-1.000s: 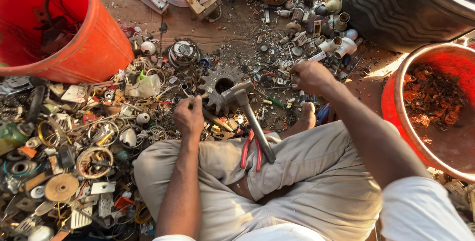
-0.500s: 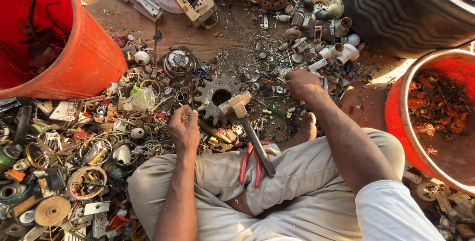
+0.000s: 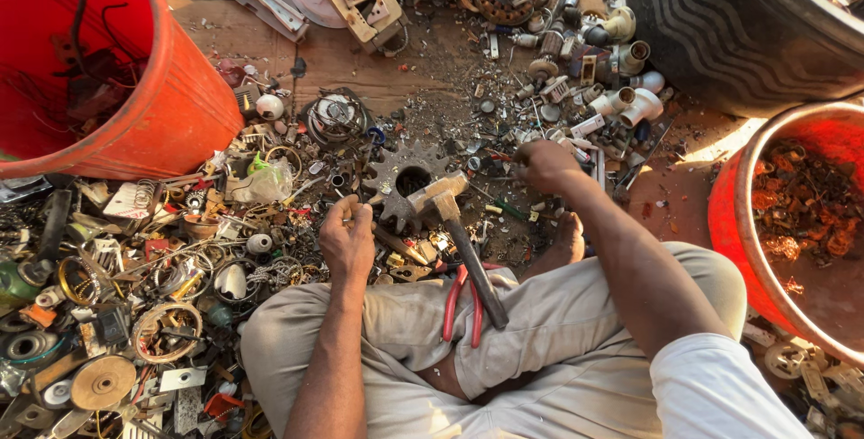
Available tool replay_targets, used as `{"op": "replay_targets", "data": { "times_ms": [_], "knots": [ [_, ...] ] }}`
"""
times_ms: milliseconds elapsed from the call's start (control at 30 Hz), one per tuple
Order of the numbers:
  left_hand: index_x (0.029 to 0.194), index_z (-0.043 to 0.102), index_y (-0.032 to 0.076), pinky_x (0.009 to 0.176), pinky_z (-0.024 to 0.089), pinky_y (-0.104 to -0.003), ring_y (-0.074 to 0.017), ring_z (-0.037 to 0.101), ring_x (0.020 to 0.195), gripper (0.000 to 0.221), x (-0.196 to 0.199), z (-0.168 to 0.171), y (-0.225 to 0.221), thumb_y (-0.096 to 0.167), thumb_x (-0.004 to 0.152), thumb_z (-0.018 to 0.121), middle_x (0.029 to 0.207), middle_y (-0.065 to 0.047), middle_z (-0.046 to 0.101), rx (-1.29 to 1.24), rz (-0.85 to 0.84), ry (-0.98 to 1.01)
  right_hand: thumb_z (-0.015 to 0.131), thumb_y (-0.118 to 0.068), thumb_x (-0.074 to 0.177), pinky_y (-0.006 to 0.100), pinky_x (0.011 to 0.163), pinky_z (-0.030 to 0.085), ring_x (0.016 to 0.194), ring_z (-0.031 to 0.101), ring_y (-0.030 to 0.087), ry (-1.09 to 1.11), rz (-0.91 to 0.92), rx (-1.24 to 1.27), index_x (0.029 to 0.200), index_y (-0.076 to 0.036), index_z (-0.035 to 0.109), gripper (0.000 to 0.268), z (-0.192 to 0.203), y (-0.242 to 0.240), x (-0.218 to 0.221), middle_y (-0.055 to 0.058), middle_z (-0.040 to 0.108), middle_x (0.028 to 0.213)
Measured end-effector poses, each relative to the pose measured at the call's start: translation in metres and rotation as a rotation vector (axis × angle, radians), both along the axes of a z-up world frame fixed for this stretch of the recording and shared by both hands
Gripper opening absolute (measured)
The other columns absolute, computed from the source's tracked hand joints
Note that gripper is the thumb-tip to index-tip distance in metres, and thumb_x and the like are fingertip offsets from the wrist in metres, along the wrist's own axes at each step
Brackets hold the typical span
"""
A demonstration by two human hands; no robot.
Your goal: The person sits cross-legged on the floor and uses a hammer and pliers to dismantle small metal parts. They repeatedly strike components on a metal gear and use pliers to pull out pins or wires, discarding the separated pieces into the surrounding pile of scrap.
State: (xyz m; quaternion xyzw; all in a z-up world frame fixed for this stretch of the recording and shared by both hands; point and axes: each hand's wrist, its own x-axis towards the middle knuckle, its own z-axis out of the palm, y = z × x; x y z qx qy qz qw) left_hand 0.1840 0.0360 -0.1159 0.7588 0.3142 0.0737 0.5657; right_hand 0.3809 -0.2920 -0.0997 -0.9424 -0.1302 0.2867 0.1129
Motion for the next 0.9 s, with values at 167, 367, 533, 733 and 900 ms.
{"op": "replay_targets", "data": {
  "times_ms": [167,367,533,733,900],
  "knots": [
    [0.124,0.068,0.002,0.072,0.060,-0.033,-0.0180,0.075,0.081,0.038,0.001,-0.003,0.000,0.027,0.094,0.067,0.106,-0.011,0.073,0.025,-0.015,0.006,0.064,-0.018,0.098,0.036,0.075,0.064,0.081,0.074,0.024,0.339,-0.476,0.585,0.126,-0.002,0.071,0.032,0.006,-0.024,0.013,0.016,0.076,0.104],
    [0.121,0.070,0.002,0.071,0.059,-0.033,-0.0182,0.075,0.077,0.038,0.000,-0.003,-0.001,0.027,0.093,0.067,0.102,-0.011,0.074,0.006,-0.003,-0.010,0.067,-0.016,0.095,0.034,0.072,0.062,0.077,0.076,0.020,0.344,-0.438,0.691,0.126,-0.002,0.071,0.034,0.019,-0.014,0.002,0.012,0.078,0.095],
    [0.117,0.073,0.002,0.072,0.058,-0.035,-0.0208,0.073,0.081,0.036,0.001,-0.015,0.000,0.025,0.090,0.071,0.100,-0.011,0.075,0.100,-0.025,-0.028,0.070,-0.014,0.093,0.037,0.079,0.061,0.086,0.074,0.023,0.114,-0.209,0.353,0.121,-0.002,0.076,0.030,0.036,0.001,-0.006,0.014,0.078,0.100],
    [0.120,0.072,0.006,0.075,0.057,-0.042,-0.0285,0.072,0.086,0.032,0.001,-0.009,-0.002,0.025,0.095,0.066,0.103,-0.013,0.076,0.023,-0.085,0.162,0.070,-0.018,0.091,0.037,0.089,0.064,0.100,0.076,0.024,0.099,-0.199,0.869,0.127,-0.005,0.069,0.038,0.096,0.037,-0.033,0.014,0.077,0.114],
    [0.115,0.074,0.006,0.084,0.058,-0.037,-0.0229,0.074,0.091,0.031,0.005,0.003,-0.004,0.026,0.092,0.068,0.103,-0.012,0.078,0.095,-0.123,0.061,0.062,-0.022,0.100,0.041,0.091,0.060,0.103,0.074,0.026,-0.245,-0.101,0.380,0.125,-0.011,0.074,0.030,0.065,0.046,-0.015,0.012,0.075,0.120]
  ]
}}
